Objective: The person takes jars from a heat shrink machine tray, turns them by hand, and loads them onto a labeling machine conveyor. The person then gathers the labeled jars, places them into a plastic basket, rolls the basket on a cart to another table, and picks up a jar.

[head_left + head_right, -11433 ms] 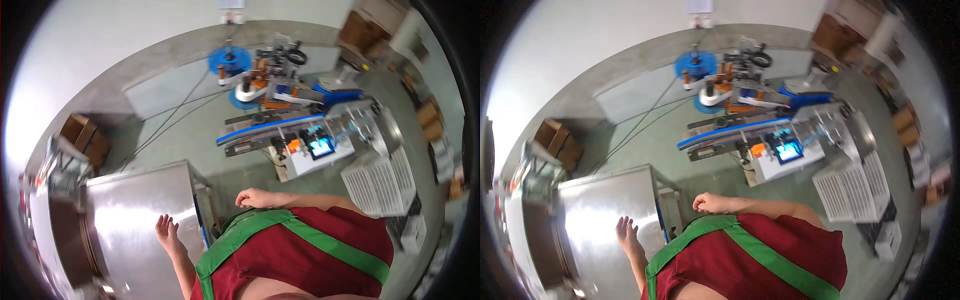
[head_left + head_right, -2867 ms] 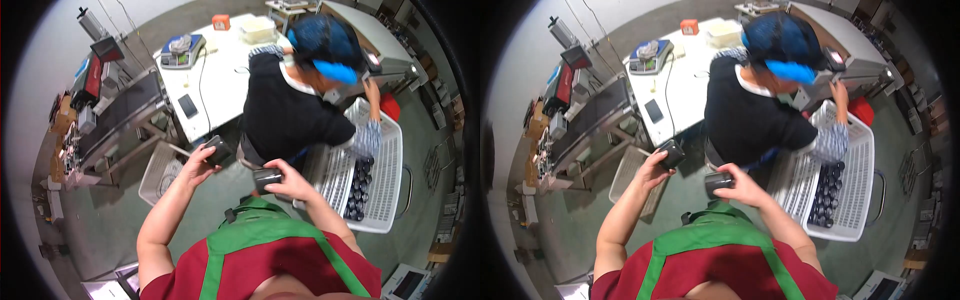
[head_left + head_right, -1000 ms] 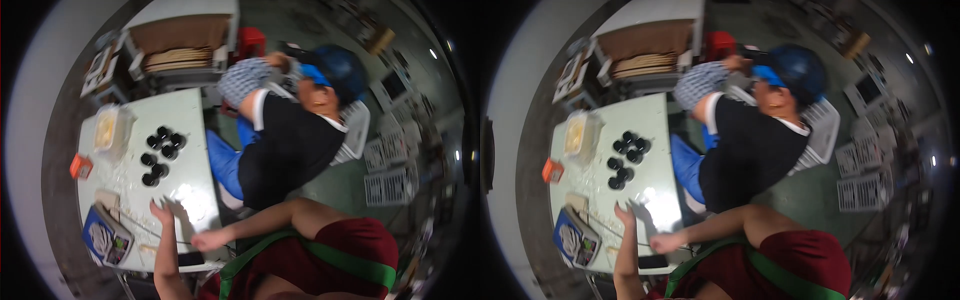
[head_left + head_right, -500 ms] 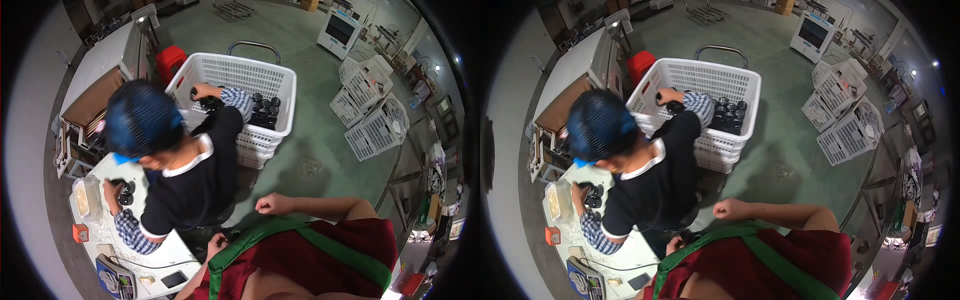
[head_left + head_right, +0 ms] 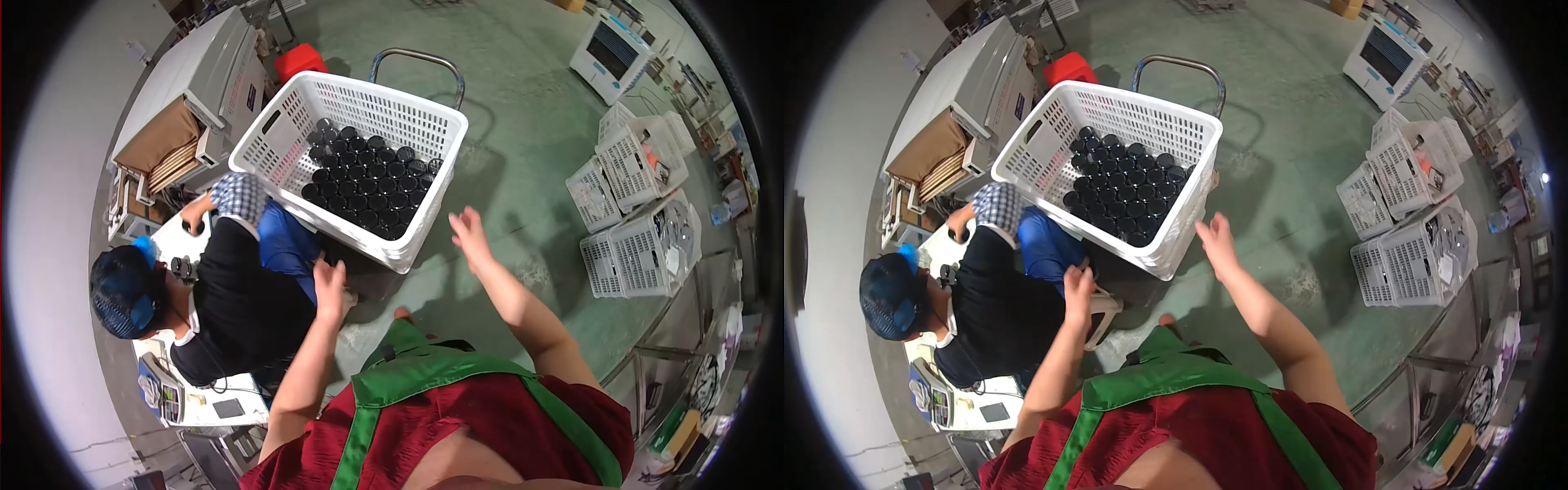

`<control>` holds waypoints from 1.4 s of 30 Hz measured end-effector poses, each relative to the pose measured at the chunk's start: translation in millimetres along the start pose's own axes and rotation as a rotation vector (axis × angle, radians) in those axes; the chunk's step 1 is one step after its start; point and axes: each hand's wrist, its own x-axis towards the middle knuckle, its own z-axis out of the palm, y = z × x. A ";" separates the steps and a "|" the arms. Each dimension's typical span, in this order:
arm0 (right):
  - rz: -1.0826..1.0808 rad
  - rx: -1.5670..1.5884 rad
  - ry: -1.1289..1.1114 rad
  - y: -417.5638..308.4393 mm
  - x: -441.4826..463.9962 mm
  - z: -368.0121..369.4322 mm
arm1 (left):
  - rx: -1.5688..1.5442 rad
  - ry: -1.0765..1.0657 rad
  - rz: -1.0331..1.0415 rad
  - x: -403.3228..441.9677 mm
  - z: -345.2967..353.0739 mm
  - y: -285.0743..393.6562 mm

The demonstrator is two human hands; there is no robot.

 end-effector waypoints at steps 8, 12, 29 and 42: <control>-0.199 0.015 0.096 -9.5 188.3 57.2 | -0.246 0.327 -0.082 122.6 97.6 23.1; -0.151 -0.095 0.103 -23.0 187.8 55.1 | -0.165 0.500 -0.049 138.2 99.4 -13.0; 0.290 -0.802 -1.211 -103.0 256.0 -41.0 | 0.524 0.718 -0.007 117.4 89.2 -3.8; -0.242 -0.722 -1.013 -264.3 554.7 -136.7 | 0.757 0.534 -0.054 262.6 429.6 66.5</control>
